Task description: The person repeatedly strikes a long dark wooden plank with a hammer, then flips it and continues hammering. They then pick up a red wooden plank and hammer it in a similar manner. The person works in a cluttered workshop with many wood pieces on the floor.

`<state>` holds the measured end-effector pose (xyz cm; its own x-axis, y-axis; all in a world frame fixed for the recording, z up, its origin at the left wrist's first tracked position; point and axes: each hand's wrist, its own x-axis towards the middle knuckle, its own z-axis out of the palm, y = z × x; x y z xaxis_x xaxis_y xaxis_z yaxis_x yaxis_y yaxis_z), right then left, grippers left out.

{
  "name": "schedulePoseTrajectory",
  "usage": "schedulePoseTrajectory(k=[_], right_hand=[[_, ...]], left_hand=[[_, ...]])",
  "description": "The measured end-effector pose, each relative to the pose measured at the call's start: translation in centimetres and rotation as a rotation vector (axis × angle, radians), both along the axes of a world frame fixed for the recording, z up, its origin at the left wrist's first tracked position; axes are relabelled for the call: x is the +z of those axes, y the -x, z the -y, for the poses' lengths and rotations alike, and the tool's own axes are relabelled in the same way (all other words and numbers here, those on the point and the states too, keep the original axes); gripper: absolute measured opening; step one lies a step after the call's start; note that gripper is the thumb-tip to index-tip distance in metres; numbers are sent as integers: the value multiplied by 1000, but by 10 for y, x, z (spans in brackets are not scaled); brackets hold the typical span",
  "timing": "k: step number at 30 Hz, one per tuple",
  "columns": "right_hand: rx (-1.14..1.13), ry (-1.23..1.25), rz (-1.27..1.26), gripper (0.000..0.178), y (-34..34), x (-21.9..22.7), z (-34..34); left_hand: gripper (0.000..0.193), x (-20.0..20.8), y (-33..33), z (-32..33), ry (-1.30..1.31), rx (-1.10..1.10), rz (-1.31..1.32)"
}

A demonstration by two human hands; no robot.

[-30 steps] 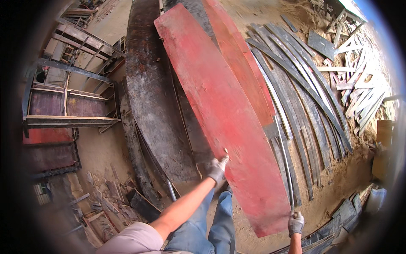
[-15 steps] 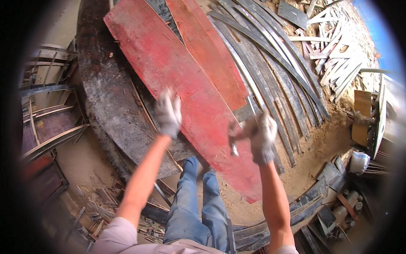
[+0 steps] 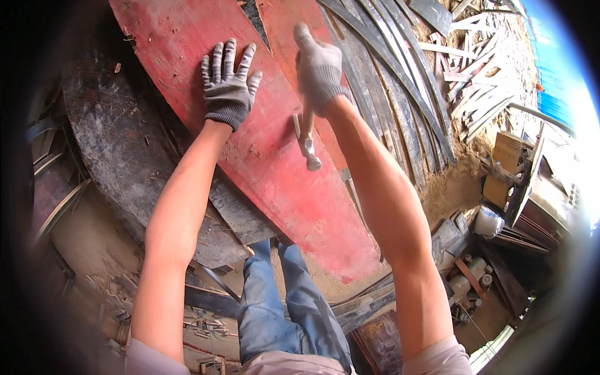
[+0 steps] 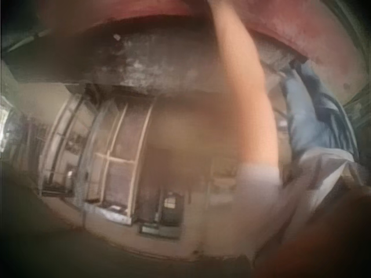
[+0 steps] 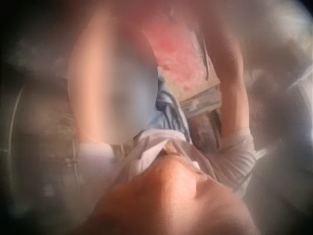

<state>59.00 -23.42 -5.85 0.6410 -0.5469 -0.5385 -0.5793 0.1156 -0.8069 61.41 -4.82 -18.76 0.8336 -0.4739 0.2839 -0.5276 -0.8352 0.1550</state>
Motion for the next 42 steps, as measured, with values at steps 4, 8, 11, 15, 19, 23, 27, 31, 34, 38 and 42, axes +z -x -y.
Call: schedulePoseTrajectory(k=[4, 8, 11, 15, 19, 23, 27, 31, 34, 38, 42], right_hand=[[127, 181, 113, 59, -61, 25, 6], [276, 369, 367, 55, -81, 64, 14], [461, 464, 388, 59, -29, 58, 0], [125, 79, -87, 54, 22, 21, -20], [52, 63, -13, 59, 10, 2, -22], [124, 73, 40, 59, -9, 1, -16], [255, 125, 177, 61, 12, 9, -19], [209, 131, 256, 52, 46, 26, -32], [677, 561, 618, 40, 67, 31, -38], [91, -167, 288, 39, 68, 27, -15], [239, 123, 115, 47, 37, 18, -5]], left_hand=[[64, 2, -3, 3, 33, 1, -10], [63, 1, -3, 4, 20, -4, -8], [64, 0, -3, 2, 40, -4, -22], [64, 0, -4, 2, 22, 5, -21], [63, 2, -3, 3, -97, 15, -57], [62, 3, -3, 6, -156, 28, -17], [61, 1, -3, 6, -115, 20, 15], [62, -2, -4, 4, 50, -4, 64], [60, -4, -2, 3, -17, 31, 14], [59, -2, -3, 1, -7, 7, -7], [61, 0, -2, 1, -33, 20, -28]])
